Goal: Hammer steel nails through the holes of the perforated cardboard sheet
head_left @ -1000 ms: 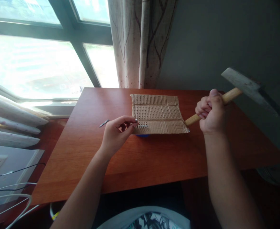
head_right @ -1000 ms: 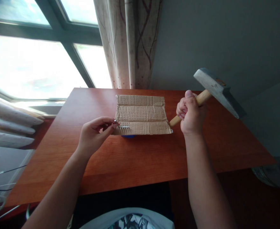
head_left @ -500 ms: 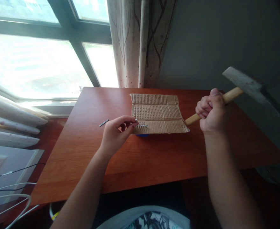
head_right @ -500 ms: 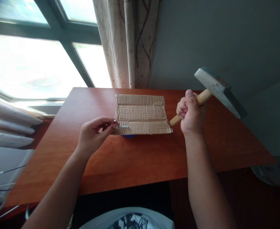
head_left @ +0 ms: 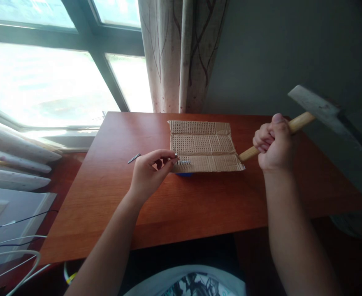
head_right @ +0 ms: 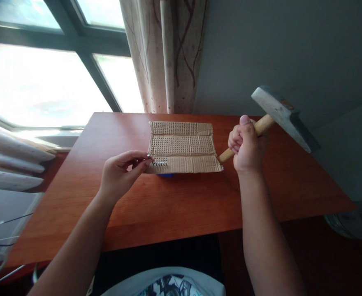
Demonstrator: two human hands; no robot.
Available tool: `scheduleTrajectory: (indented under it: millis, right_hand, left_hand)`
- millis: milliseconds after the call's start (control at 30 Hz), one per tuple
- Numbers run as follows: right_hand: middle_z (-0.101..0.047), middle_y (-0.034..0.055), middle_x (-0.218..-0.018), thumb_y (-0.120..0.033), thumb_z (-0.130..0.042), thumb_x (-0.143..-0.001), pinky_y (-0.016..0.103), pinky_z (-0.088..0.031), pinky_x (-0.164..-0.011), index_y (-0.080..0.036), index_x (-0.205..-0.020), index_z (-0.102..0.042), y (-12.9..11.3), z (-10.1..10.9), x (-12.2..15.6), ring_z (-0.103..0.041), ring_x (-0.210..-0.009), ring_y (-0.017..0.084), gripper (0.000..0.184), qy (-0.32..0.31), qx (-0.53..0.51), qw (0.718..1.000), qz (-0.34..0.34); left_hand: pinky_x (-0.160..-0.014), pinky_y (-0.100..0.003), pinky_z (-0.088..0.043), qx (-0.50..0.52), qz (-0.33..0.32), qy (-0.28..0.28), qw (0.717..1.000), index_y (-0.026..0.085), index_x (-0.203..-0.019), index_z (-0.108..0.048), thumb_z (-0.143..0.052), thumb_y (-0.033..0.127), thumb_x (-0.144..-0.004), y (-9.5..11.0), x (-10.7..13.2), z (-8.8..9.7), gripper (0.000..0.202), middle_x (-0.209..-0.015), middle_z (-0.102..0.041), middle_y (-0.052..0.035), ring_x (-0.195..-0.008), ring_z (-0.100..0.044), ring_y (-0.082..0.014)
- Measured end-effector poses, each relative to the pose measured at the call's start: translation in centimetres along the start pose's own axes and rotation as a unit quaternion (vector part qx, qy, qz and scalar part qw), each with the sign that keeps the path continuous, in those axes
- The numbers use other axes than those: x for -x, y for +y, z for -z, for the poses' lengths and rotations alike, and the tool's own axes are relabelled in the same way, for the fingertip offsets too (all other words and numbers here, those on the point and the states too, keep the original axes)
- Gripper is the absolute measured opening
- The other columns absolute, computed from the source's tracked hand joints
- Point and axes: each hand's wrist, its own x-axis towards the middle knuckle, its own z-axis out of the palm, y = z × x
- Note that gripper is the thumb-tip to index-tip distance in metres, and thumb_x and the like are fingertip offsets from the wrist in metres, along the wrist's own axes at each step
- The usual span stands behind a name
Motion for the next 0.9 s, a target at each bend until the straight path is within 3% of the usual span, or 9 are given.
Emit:
scheduleTrajectory:
  millis: [233,533,900]
  right_hand:
    - [-0.024,-0.0099,-0.042,-0.052,-0.071,-0.083,0.028,-0.006,-0.034,-0.024,-0.056,-0.032,-0.02,-0.03,-0.08,-0.017,-0.032,0.005,0.055,-0.006,-0.010,1.000,0.002]
    - [-0.020,-0.0084,-0.044,-0.061,-0.061,-0.088,0.031,-0.008,-0.037,-0.025,-0.057,-0.027,-0.44,-0.24,0.20,-0.016,-0.035,0.008,0.059,-0.001,0.053,0.999,-0.002]
    - [-0.021,-0.0085,-0.044,-0.056,-0.067,-0.083,0.029,-0.009,-0.037,-0.025,-0.055,-0.030,-0.23,-0.26,0.15,-0.016,-0.035,0.007,0.056,0.005,0.044,0.999,-0.013]
  left_hand:
    - [-0.056,-0.023,-0.048,0.000,0.000,-0.003,1.000,0.017,-0.086,-0.076,-0.075,0.028,-0.079,-0.19,0.02,0.02,0.013,-0.072,-0.072,-0.0024,-0.059,-0.060,-0.0113]
    - [-0.054,-0.022,-0.046,-0.012,-0.015,-0.006,1.000,0.017,-0.087,-0.075,-0.074,0.028,-0.080,-0.21,0.01,0.05,0.013,-0.072,-0.070,-0.0019,-0.058,-0.058,-0.0108]
    - [-0.053,-0.021,-0.042,-0.080,-0.065,-0.007,0.995,0.018,-0.085,-0.075,-0.069,0.019,-0.081,0.29,-0.07,0.08,0.007,-0.072,-0.071,0.0005,-0.057,-0.055,-0.0084]
